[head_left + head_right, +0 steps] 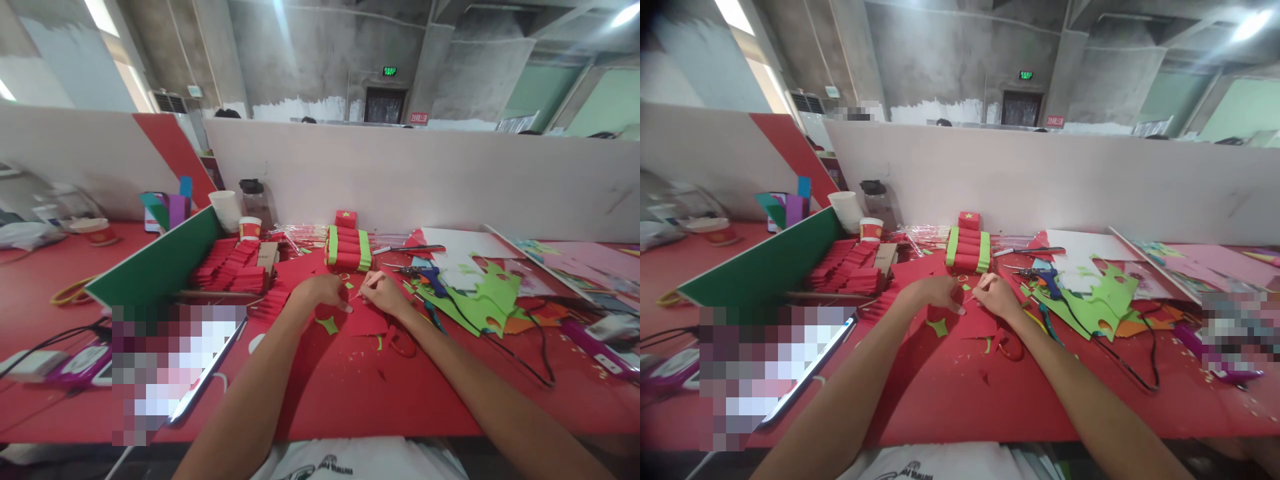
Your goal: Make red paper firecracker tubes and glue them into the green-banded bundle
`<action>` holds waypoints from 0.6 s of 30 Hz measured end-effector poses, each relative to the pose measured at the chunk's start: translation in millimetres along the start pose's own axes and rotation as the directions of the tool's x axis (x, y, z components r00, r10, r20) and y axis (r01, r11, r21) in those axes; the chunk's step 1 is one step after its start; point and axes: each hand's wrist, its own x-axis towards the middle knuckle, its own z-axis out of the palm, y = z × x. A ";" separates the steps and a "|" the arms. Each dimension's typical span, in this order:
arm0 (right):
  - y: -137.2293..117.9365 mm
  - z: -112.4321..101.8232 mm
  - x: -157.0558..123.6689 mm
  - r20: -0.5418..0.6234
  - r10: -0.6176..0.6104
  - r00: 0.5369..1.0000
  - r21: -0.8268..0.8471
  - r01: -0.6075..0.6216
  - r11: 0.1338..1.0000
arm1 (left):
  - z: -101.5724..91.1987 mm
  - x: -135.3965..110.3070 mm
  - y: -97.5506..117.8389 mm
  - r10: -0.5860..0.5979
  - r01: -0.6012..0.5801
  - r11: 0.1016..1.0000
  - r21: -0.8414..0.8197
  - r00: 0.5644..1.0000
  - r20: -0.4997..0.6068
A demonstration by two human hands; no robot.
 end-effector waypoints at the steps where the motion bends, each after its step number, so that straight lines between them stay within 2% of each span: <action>1: 0.9 0.2 0.2 -0.003 0.004 1.000 0.001 -0.004 1.000 | -0.4 -0.5 0.4 -0.002 0.002 1.000 -0.003 1.000 -0.002; 9: 6.6 2.1 1.0 0.009 0.041 0.999 0.049 -0.042 0.998 | -0.5 -0.8 0.7 0.003 -0.003 1.000 0.002 1.000 -0.005; 18: 8.7 1.9 1.8 -0.001 0.006 1.000 0.039 -0.006 0.999 | 0.2 0.3 0.1 0.020 -0.020 1.000 -0.003 1.000 -0.003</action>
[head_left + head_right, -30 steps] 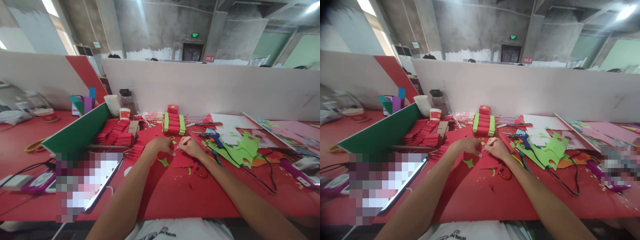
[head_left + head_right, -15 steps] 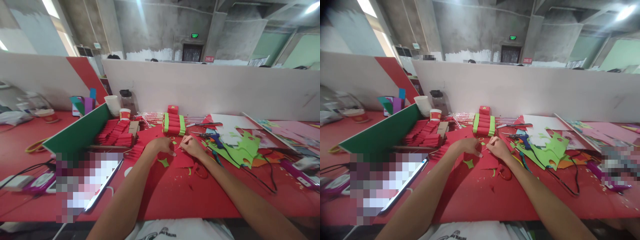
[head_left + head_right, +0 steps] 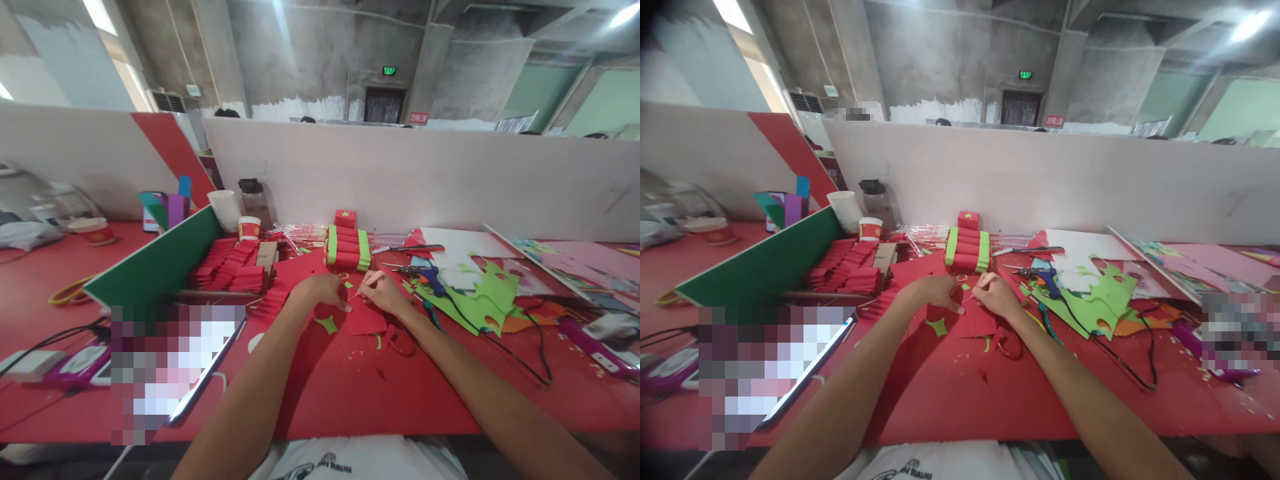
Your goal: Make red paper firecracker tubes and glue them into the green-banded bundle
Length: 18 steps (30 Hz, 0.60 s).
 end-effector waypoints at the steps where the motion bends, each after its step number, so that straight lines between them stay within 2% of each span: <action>1: -0.3 -0.2 0.0 0.004 -0.007 1.000 -0.001 0.007 1.000 | -0.1 -0.2 0.1 0.001 -0.001 1.000 -0.001 1.000 -0.001; 10: -6.2 -1.8 -0.8 0.053 -0.051 0.997 0.001 0.051 0.999 | -1.3 -0.6 0.1 -0.004 0.004 1.000 -0.030 1.000 0.017; 18: -9.3 -3.2 -2.3 0.108 -0.103 0.989 0.080 0.094 0.992 | -0.3 -1.2 -0.1 0.004 -0.004 1.000 -0.021 1.000 0.011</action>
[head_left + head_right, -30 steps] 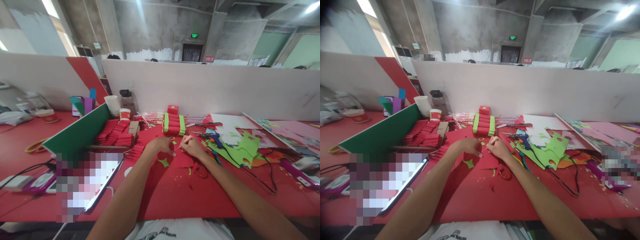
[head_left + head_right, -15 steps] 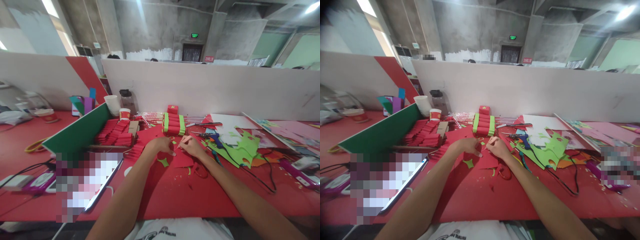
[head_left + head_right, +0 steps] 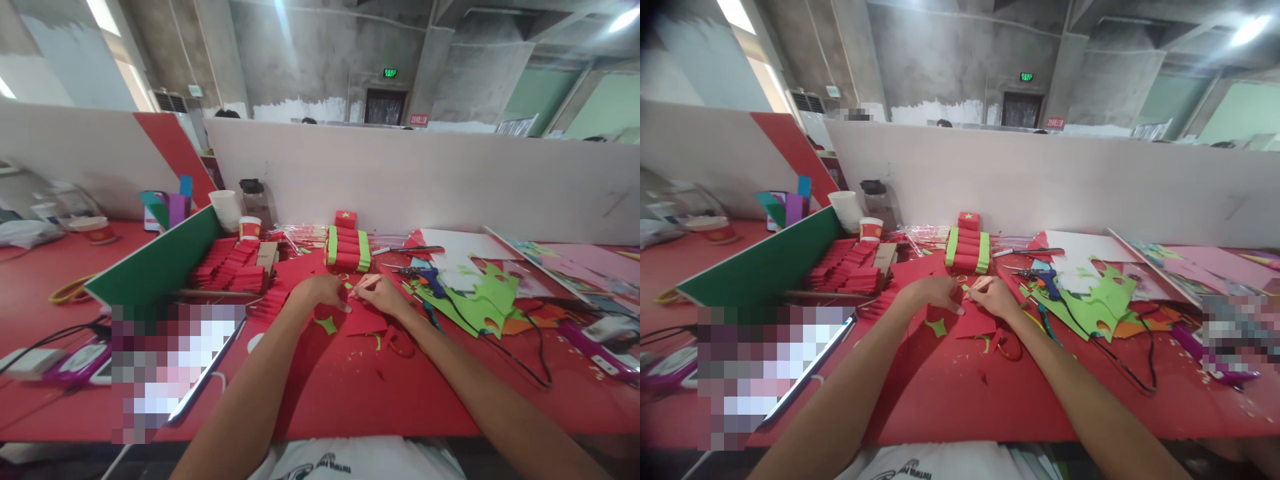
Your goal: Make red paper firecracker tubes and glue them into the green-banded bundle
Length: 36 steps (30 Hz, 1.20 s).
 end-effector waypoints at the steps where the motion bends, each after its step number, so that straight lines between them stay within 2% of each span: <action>1: -0.1 0.0 0.1 0.008 -0.006 1.000 0.003 0.006 1.000 | 0.0 -0.1 0.2 -0.004 0.004 1.000 0.002 1.000 -0.007; 16: -0.9 -1.6 2.2 0.056 -0.082 0.995 -0.013 0.083 0.996 | 2.5 3.6 -2.3 -0.006 0.006 1.000 0.008 1.000 -0.029; 31: 1.6 1.2 1.2 0.001 0.047 0.999 0.047 -0.047 0.998 | 2.0 3.1 -1.3 -0.016 0.016 1.000 -0.012 1.000 -0.018; 36: 0.3 0.7 0.6 -0.017 0.030 0.999 0.025 -0.030 0.999 | 2.6 1.1 -0.9 -0.005 0.005 1.000 -0.011 0.999 -0.036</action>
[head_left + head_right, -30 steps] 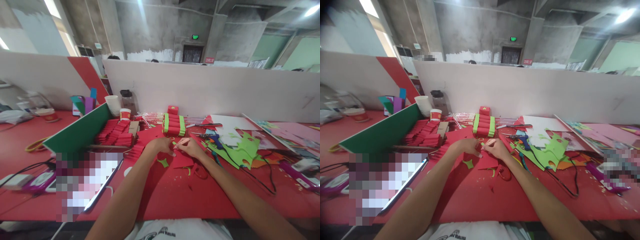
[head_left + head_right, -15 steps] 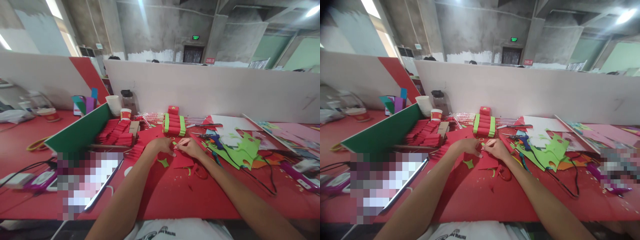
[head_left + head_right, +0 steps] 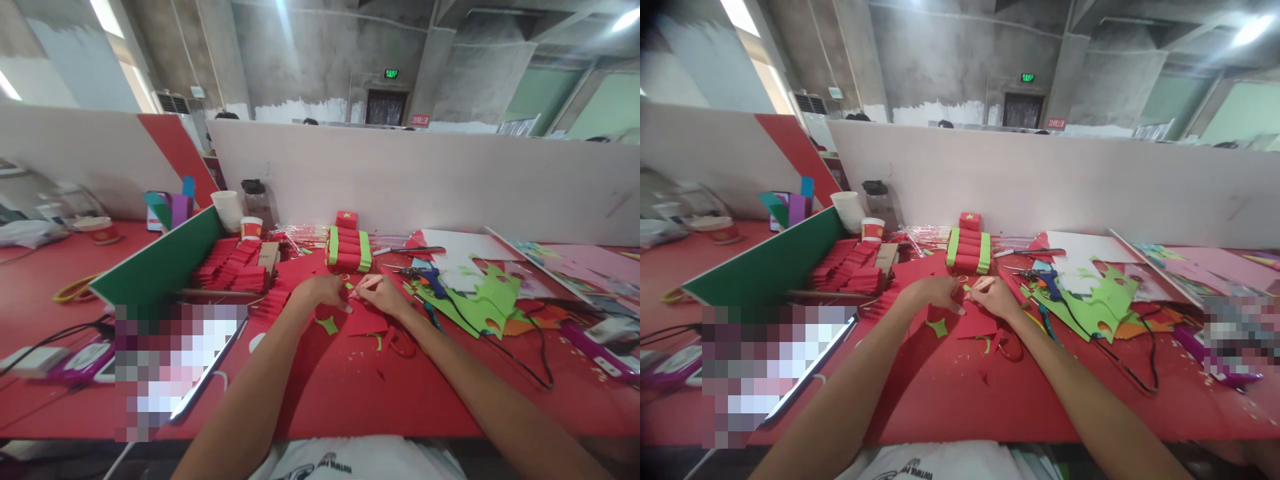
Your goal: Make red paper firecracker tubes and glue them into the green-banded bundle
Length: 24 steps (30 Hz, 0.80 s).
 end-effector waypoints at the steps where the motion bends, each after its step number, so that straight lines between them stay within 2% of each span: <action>1: -1.0 -0.2 -0.2 0.005 -0.011 1.000 -0.013 0.011 1.000 | 0.3 -0.5 0.0 0.002 -0.002 1.000 -0.007 1.000 -0.007; 10: -1.4 -0.3 -0.3 0.035 -0.057 0.998 -0.037 0.059 0.998 | 1.6 -2.8 -1.3 0.095 -0.096 0.994 -0.045 0.995 -0.035; 24: 0.2 1.3 0.5 0.031 -0.023 0.999 -0.006 0.023 1.000 | 4.7 2.1 -6.7 0.136 -0.138 0.988 -0.066 0.990 -0.037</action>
